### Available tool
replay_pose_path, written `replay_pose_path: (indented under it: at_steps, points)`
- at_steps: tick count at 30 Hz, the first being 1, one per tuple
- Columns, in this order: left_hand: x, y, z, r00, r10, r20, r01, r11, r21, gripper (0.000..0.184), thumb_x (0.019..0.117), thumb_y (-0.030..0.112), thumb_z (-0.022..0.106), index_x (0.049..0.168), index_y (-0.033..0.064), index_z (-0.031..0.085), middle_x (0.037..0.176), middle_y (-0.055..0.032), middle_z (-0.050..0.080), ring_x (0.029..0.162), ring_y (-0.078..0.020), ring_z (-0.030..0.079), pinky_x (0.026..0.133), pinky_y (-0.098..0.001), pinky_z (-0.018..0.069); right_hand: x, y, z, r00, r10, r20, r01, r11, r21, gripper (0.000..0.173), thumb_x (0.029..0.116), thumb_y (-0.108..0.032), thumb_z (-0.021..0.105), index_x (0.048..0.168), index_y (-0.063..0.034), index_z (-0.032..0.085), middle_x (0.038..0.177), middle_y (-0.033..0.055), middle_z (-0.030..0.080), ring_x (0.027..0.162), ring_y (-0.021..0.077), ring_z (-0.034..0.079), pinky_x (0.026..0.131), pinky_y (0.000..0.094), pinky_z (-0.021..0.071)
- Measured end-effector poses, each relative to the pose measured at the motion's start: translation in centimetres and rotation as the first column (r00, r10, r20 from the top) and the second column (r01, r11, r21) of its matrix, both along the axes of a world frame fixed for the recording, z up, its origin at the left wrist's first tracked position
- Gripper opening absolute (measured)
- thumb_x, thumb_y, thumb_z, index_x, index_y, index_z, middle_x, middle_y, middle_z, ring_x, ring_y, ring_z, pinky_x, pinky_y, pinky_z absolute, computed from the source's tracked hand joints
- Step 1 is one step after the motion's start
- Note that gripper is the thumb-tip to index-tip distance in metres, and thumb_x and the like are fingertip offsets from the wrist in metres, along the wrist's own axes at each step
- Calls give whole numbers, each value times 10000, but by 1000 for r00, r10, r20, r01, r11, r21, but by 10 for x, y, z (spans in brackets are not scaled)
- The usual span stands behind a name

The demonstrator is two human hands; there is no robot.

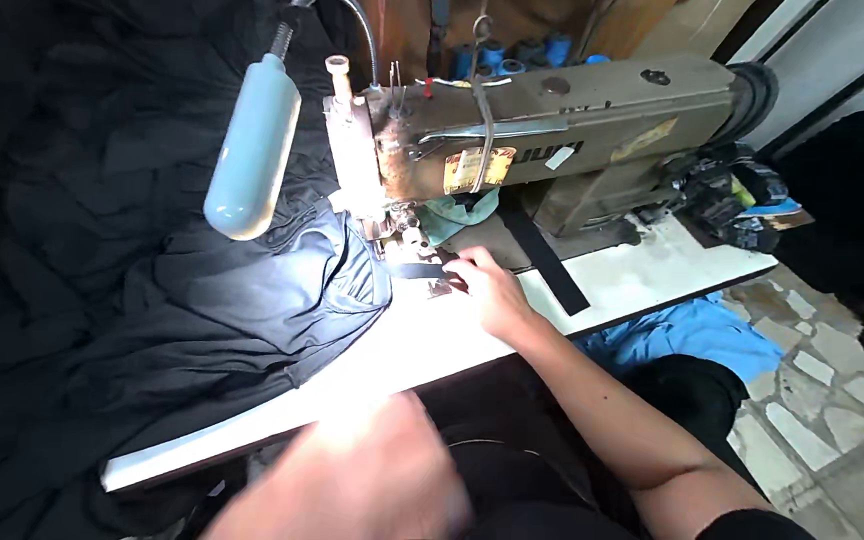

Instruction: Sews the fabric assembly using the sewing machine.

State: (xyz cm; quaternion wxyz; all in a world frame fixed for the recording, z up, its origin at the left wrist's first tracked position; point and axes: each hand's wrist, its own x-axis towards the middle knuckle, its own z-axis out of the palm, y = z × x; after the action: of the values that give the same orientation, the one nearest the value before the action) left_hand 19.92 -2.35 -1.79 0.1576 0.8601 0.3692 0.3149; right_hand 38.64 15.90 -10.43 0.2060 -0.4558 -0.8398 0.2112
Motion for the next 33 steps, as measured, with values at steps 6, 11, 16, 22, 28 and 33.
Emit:
replay_pose_path:
  at_steps: [6, 11, 16, 22, 28, 33]
  points:
    - [-71, 106, -86, 791, 366, -490, -352, 928, 124, 184, 890, 74, 676, 1024, -20, 759, 992, -241, 693, 987, -459, 674, 820, -634, 524, -50, 7, 14, 910, 289, -298, -332, 938, -103, 196, 995, -13, 572, 1107, 82, 702, 1100, 240, 693, 1047, 337, 670, 944, 480, 520]
    - [-78, 123, -50, 846, 251, -470, -305, 951, -42, 179, 900, 46, 551, 871, -14, 717, 755, -147, 659, 740, -341, 676, 662, -554, 521, -71, 17, 15, 894, 414, -170, -447, 830, -334, 271, 978, 39, 530, 1194, 53, 693, 1174, 236, 684, 1129, 342, 642, 1002, 486, 482]
    - [-63, 135, 11, 563, 52, -825, -531, 788, -313, 183, 1005, 178, 609, 1102, 44, 687, 930, -159, 696, 890, -351, 689, 776, -568, 530, -71, 11, 18, 908, 392, -145, -417, 828, -374, 236, 1004, 12, 509, 1154, 74, 680, 1187, 245, 674, 1141, 344, 639, 1004, 464, 479]
    - [-87, 136, 20, 333, 100, -938, -460, 885, -69, 228, 964, 202, 603, 972, 59, 781, 928, -155, 731, 1023, -393, 676, 930, -639, 444, -68, 7, 19, 917, 368, -154, -398, 832, -387, 246, 1021, -24, 519, 1187, 81, 666, 1211, 244, 656, 1141, 333, 631, 1003, 452, 481]
    - [-49, 86, 12, 917, -37, -397, -74, 962, -262, 235, 857, 250, 540, 669, 159, 648, 570, 93, 493, 522, 6, 488, 462, -214, 383, -46, -32, -10, 710, 413, -571, -476, 878, 43, 146, 855, 66, 637, 952, 51, 746, 940, 166, 723, 855, 218, 696, 774, 369, 578]
    - [-34, 85, -10, 887, -163, -432, -102, 844, -527, 274, 925, 212, 507, 748, 62, 653, 590, -13, 527, 551, -125, 516, 511, -342, 392, -19, -65, -28, 851, 446, -278, -404, 893, 196, 189, 883, 14, 624, 1003, -13, 769, 1166, 179, 740, 918, 301, 753, 744, 446, 607]
